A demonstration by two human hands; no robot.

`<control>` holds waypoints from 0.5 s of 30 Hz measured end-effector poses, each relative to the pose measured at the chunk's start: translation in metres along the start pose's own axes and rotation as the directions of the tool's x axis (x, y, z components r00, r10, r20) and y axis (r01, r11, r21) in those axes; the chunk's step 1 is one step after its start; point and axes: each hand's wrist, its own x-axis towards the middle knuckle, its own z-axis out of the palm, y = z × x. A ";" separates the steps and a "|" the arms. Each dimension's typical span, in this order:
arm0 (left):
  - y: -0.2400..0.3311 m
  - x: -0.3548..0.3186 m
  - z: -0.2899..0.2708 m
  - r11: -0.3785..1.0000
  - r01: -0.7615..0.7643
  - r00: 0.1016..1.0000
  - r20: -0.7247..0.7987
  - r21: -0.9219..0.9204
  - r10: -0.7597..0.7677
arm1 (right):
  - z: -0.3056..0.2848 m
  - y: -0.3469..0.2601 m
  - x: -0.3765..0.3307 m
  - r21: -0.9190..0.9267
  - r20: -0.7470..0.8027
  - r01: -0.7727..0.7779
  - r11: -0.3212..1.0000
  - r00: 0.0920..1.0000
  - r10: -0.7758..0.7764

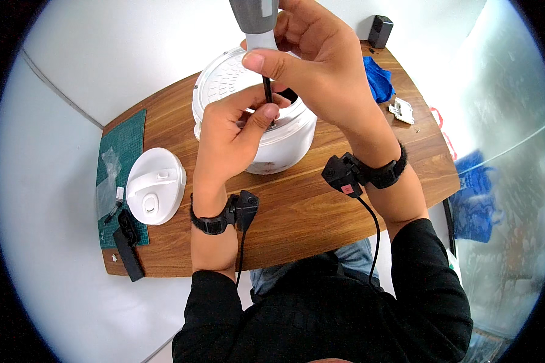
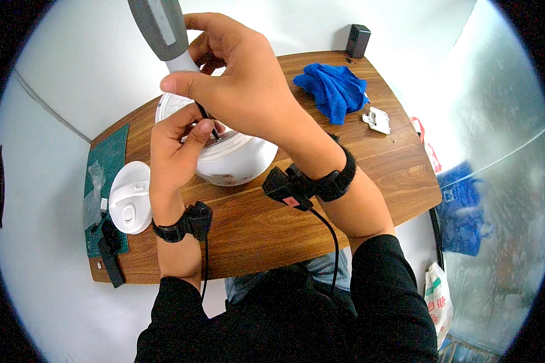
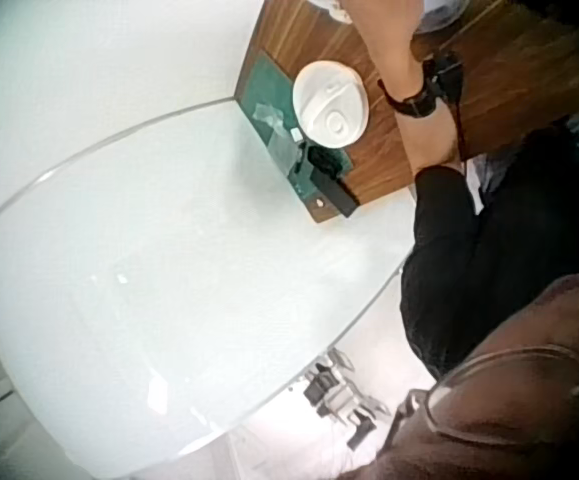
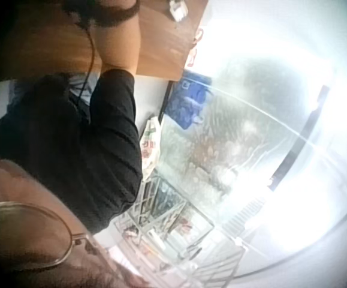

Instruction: The person removes the lid of a white rice cooker and uses a screwdriver to unscrew multiple screws from the lid. After removing the screws, the person wipes the rim of the cooker with a blue cloth.

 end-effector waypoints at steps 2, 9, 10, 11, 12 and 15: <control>0.001 0.000 -0.001 1.000 -0.002 1.000 0.023 -0.002 0.002 | 0.001 -0.003 -0.001 0.155 -0.031 -0.046 0.987 0.998 0.051; -0.002 -0.002 0.002 0.998 0.015 0.999 -0.051 0.061 -0.012 | -0.001 -0.007 0.000 -0.071 0.052 0.019 0.997 0.999 -0.015; -0.002 -0.003 0.002 0.996 0.022 0.998 -0.060 0.086 -0.017 | -0.004 -0.009 0.000 -0.168 0.079 0.034 0.985 0.997 -0.021; -0.001 -0.003 0.002 0.993 0.021 0.998 -0.059 0.115 -0.015 | -0.006 -0.011 0.001 -0.193 0.097 -0.009 0.981 0.995 0.028; 0.001 -0.002 0.002 0.989 0.019 0.998 -0.055 0.143 -0.011 | -0.009 -0.014 0.002 -0.221 0.111 -0.051 0.974 0.991 0.077; -0.003 0.001 0.000 0.995 -0.027 0.998 -0.049 0.096 0.032 | -0.020 -0.014 0.004 -0.094 0.157 -0.167 0.982 0.971 0.180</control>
